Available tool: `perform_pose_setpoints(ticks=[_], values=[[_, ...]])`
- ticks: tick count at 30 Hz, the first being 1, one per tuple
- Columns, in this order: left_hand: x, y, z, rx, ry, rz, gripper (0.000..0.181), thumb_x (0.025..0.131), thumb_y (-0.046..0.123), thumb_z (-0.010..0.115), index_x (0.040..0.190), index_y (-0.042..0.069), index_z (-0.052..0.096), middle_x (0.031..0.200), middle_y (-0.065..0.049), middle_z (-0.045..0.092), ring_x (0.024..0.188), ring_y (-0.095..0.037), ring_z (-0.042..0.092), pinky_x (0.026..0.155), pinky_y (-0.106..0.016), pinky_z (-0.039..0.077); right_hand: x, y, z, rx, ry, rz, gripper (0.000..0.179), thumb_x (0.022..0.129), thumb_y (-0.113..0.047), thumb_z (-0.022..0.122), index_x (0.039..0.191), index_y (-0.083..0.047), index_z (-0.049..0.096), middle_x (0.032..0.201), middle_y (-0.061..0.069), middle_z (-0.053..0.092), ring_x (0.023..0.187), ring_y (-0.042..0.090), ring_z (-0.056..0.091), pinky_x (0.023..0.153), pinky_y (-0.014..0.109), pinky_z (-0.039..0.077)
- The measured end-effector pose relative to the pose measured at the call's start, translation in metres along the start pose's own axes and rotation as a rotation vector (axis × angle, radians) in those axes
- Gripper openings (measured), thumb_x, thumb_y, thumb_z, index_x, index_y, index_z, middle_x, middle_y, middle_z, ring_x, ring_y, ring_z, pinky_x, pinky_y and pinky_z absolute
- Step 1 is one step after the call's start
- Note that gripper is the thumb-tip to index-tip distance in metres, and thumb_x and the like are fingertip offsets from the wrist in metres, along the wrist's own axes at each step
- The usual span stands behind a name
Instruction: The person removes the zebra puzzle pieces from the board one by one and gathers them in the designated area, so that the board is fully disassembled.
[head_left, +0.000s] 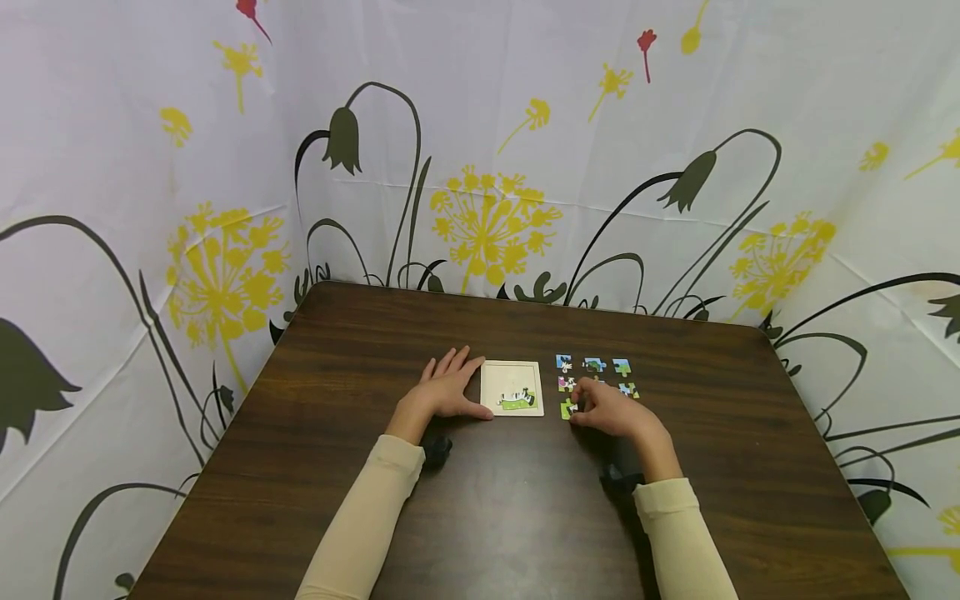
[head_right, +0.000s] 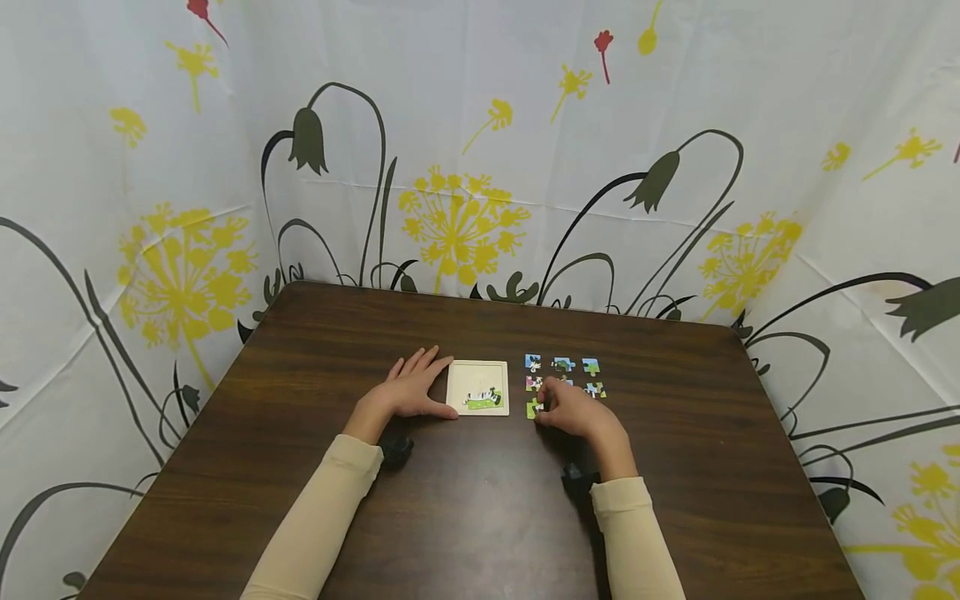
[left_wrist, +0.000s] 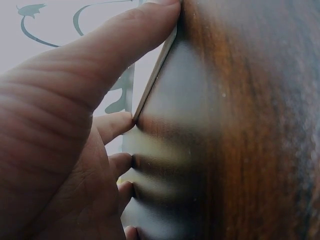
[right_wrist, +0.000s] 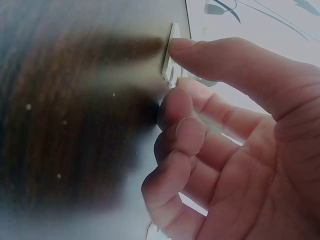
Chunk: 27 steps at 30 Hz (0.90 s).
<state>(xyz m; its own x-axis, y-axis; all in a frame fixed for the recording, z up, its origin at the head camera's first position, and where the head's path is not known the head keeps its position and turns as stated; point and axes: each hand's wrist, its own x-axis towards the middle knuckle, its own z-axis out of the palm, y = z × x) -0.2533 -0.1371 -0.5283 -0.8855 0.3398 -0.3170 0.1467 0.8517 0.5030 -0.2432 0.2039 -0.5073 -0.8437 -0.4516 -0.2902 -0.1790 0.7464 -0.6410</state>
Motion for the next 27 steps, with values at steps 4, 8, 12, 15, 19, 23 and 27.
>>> perform_pose_setpoints(ticks=[4, 8, 12, 15, 19, 23, 27], values=[[0.004, -0.003, 0.001, 0.006, -0.006, -0.002, 0.119, 0.083, 0.066, 0.084, 0.175, 0.024, 0.021, 0.183, -0.011, 0.001, 0.170, -0.036, -0.005, 0.134, -0.064, -0.007, 0.001, 0.002, -0.003, 0.000, 0.024, -0.016, 0.025, 0.098, -0.015, 0.078, 0.117, -0.005, 0.063, 0.084, 0.005, 0.067, 0.072, 0.017, 0.057, 0.066, 0.033, 0.048], [0.006, -0.004, 0.001, 0.017, -0.006, -0.007, 0.118, 0.084, 0.066, 0.083, 0.175, 0.024, 0.020, 0.184, -0.011, 0.001, 0.170, -0.036, -0.006, 0.134, -0.064, -0.007, 0.002, -0.005, -0.005, -0.005, 0.067, -0.043, 0.021, 0.100, -0.016, 0.074, 0.116, -0.006, 0.066, 0.087, 0.005, 0.067, 0.074, 0.017, 0.058, 0.067, 0.033, 0.049], [0.003, -0.002, -0.003, 0.023, -0.002, -0.004, 0.116, 0.085, 0.064, 0.083, 0.175, 0.024, 0.020, 0.183, -0.011, 0.001, 0.170, -0.035, -0.005, 0.134, -0.063, -0.006, 0.005, -0.020, -0.001, -0.010, 0.083, -0.073, 0.020, 0.101, -0.016, 0.073, 0.118, -0.007, 0.067, 0.088, 0.005, 0.067, 0.074, 0.017, 0.059, 0.067, 0.033, 0.050], [-0.002, 0.000, -0.005, 0.021, -0.003, 0.002, 0.116, 0.085, 0.065, 0.083, 0.174, 0.023, 0.021, 0.183, -0.013, 0.002, 0.170, -0.037, -0.004, 0.134, -0.064, -0.004, 0.011, -0.034, 0.006, -0.057, 0.094, -0.090, 0.022, 0.102, -0.017, 0.073, 0.122, -0.007, 0.068, 0.093, 0.005, 0.069, 0.077, 0.016, 0.060, 0.069, 0.035, 0.052], [-0.005, 0.000, -0.007, 0.011, -0.010, 0.005, 0.117, 0.085, 0.066, 0.082, 0.174, 0.023, 0.021, 0.183, -0.013, 0.002, 0.170, -0.038, -0.004, 0.134, -0.065, -0.004, 0.019, -0.056, 0.015, -0.136, 0.118, -0.135, 0.028, 0.103, -0.017, 0.071, 0.128, -0.006, 0.071, 0.109, 0.007, 0.073, 0.092, 0.021, 0.066, 0.084, 0.043, 0.058], [-0.002, -0.002, -0.004, 0.007, -0.018, 0.004, 0.116, 0.086, 0.065, 0.082, 0.175, 0.025, 0.019, 0.183, -0.011, -0.001, 0.170, -0.036, -0.006, 0.134, -0.064, -0.006, 0.031, -0.073, 0.023, -0.182, 0.123, -0.179, 0.030, 0.102, -0.016, 0.071, 0.130, -0.007, 0.072, 0.121, 0.010, 0.073, 0.105, 0.025, 0.069, 0.095, 0.049, 0.058], [0.001, -0.004, -0.001, 0.006, -0.021, 0.008, 0.116, 0.087, 0.065, 0.081, 0.175, 0.025, 0.018, 0.184, -0.011, -0.001, 0.170, -0.036, -0.006, 0.134, -0.064, -0.006, 0.042, -0.081, 0.030, -0.212, 0.103, -0.201, 0.028, 0.101, -0.015, 0.073, 0.128, -0.007, 0.073, 0.117, 0.010, 0.074, 0.102, 0.024, 0.069, 0.093, 0.047, 0.058]])
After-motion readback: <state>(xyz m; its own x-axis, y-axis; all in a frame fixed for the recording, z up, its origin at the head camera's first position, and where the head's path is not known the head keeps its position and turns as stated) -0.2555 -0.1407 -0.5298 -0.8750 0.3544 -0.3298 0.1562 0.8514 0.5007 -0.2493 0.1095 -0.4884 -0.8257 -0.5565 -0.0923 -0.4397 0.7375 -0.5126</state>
